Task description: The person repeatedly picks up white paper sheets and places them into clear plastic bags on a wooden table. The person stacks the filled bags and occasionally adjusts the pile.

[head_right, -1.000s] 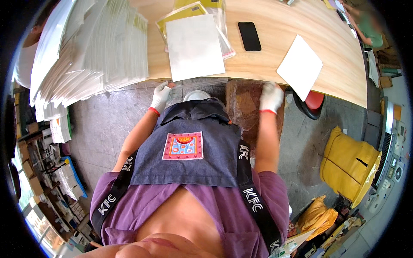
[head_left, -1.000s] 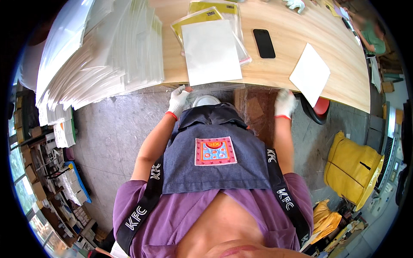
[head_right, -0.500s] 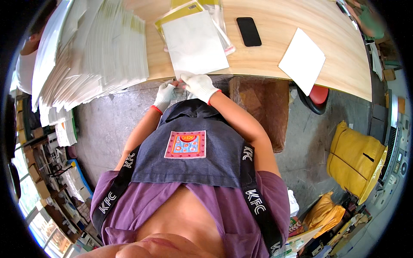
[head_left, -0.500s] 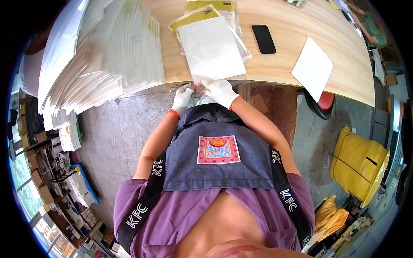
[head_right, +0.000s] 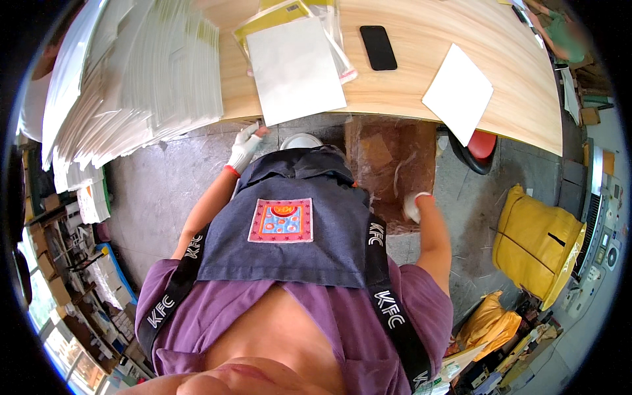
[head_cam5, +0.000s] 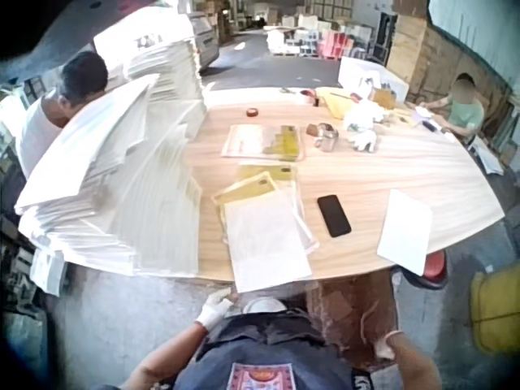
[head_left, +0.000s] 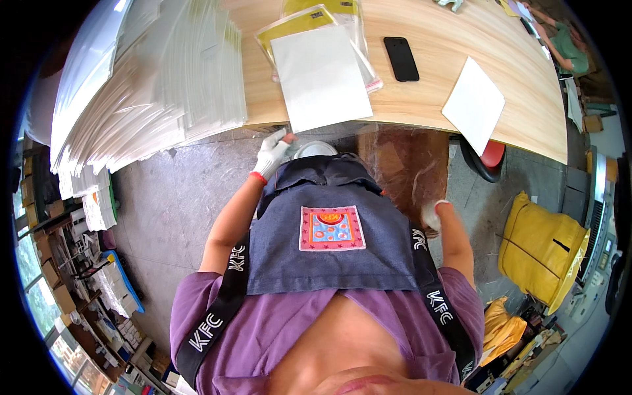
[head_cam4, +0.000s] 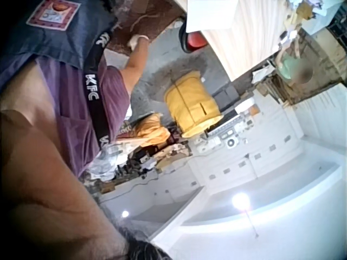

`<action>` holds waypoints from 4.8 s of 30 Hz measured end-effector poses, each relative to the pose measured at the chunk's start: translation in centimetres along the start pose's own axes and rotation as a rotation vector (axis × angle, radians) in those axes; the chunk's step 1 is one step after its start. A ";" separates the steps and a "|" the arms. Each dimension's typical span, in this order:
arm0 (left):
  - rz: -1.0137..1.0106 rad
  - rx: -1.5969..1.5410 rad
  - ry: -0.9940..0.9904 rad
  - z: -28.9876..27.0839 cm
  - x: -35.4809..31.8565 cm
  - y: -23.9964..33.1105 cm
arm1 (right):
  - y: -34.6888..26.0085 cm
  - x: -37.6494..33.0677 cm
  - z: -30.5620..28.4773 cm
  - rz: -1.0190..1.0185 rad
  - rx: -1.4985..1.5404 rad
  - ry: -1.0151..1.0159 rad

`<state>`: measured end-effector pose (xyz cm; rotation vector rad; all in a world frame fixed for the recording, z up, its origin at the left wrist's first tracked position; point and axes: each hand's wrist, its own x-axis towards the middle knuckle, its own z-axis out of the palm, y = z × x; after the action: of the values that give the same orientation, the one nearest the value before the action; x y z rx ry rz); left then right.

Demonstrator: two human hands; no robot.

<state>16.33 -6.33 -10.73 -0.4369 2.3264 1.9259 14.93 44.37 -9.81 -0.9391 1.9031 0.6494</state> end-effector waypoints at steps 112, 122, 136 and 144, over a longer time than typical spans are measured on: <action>0.639 0.872 0.121 1.2 7.2 10.3 | 0.5 -1.6 -10.0 -0.253 2.720 0.809; 0.484 0.599 -0.091 -0.3 8.6 15.0 | -2.4 -0.9 -11.9 -0.396 2.829 0.910; 0.569 -0.293 0.361 5.9 4.2 9.6 | -5.5 -5.0 -17.6 -0.242 2.764 1.108; 0.144 -0.835 -0.226 12.3 6.8 9.2 | -6.2 -7.6 -19.1 -0.270 2.710 1.002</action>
<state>5.91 6.08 -6.18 -0.0799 1.3628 2.7801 13.13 29.35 5.38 0.5884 1.2886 -2.4258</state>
